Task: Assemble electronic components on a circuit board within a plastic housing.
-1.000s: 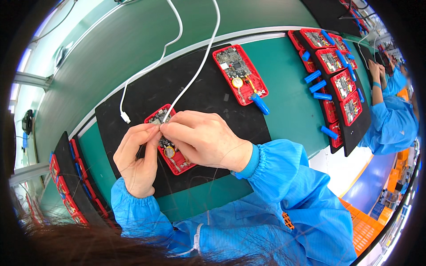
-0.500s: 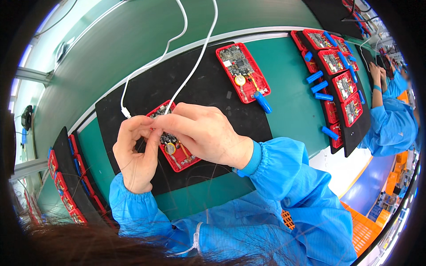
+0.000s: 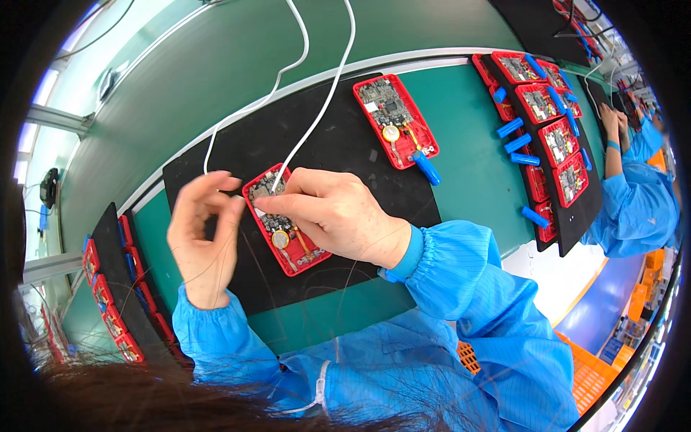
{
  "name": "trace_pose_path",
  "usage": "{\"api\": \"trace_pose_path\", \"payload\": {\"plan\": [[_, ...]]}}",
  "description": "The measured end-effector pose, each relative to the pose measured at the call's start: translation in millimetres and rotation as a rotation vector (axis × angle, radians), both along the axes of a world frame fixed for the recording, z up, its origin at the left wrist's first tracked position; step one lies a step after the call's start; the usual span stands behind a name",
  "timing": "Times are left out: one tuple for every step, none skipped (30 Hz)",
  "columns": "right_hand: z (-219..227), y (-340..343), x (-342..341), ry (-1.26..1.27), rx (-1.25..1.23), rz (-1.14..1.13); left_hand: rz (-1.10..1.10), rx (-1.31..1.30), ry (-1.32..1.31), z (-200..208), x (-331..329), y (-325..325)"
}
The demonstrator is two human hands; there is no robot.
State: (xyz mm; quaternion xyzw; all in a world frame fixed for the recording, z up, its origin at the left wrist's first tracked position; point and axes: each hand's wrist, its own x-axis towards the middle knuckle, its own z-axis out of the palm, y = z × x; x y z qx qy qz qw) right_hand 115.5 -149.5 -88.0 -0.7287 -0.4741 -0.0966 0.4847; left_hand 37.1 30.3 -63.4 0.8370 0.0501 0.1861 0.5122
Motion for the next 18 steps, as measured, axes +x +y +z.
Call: {"api": "trace_pose_path", "payload": {"plan": [[1.1,-2.6,0.7,0.01,-0.024,0.004,0.098,0.025,0.008,2.0,3.4,3.2],[1.9,-1.5,0.5,0.004,-0.018,0.009,0.175,0.12,0.026,6.1,5.3,11.0],[1.9,-0.4,0.0,0.003,-0.003,0.019,0.195,0.164,0.088,10.4,6.9,16.9],[1.6,0.8,-0.6,0.002,0.011,0.03,0.216,0.206,0.15,14.1,8.5,22.3],[-0.1,3.1,-1.4,0.006,0.033,0.042,0.183,0.303,0.187,12.4,9.2,29.7],[0.4,4.2,-2.0,-0.003,0.037,0.052,0.151,0.4,0.226,8.1,10.3,35.2],[1.3,4.0,-2.5,-0.01,0.018,0.048,0.118,0.483,0.197,5.2,12.7,37.0],[3.2,3.7,-3.0,-0.018,0.0,0.043,0.077,0.541,0.152,3.1,16.0,38.5],[4.9,4.2,-3.8,-0.032,-0.014,0.037,0.061,0.557,0.189,3.8,17.4,40.1],[6.3,4.6,-4.3,-0.041,-0.008,0.048,0.044,0.572,0.226,6.1,18.8,40.9],[5.5,2.8,-4.4,-0.037,-0.025,0.038,0.05,0.571,0.22,5.3,22.2,42.0],[4.3,1.6,-4.3,-0.034,-0.041,0.027,0.025,0.515,0.276,3.9,25.5,43.2],[2.2,1.0,-3.8,-0.03,-0.04,0.026,-0.001,0.458,0.331,2.1,28.5,44.2],[3.3,1.9,-4.0,-0.036,-0.035,0.031,0.007,0.462,0.327,1.5,29.9,45.9],[4.6,2.9,-4.4,-0.029,-0.029,0.033,0.025,0.505,0.281,0.0,31.2,47.5],[5.8,3.7,-4.7,-0.022,-0.023,0.034,0.042,0.548,0.234,0.1,32.5,49.0],[5.9,3.7,-4.9,-0.016,-0.025,0.036,0.045,0.549,0.231,0.5,34.0,49.9],[5.6,3.4,-4.7,-0.019,-0.024,0.038,0.104,0.498,0.267,1.0,35.5,51.0]]}}
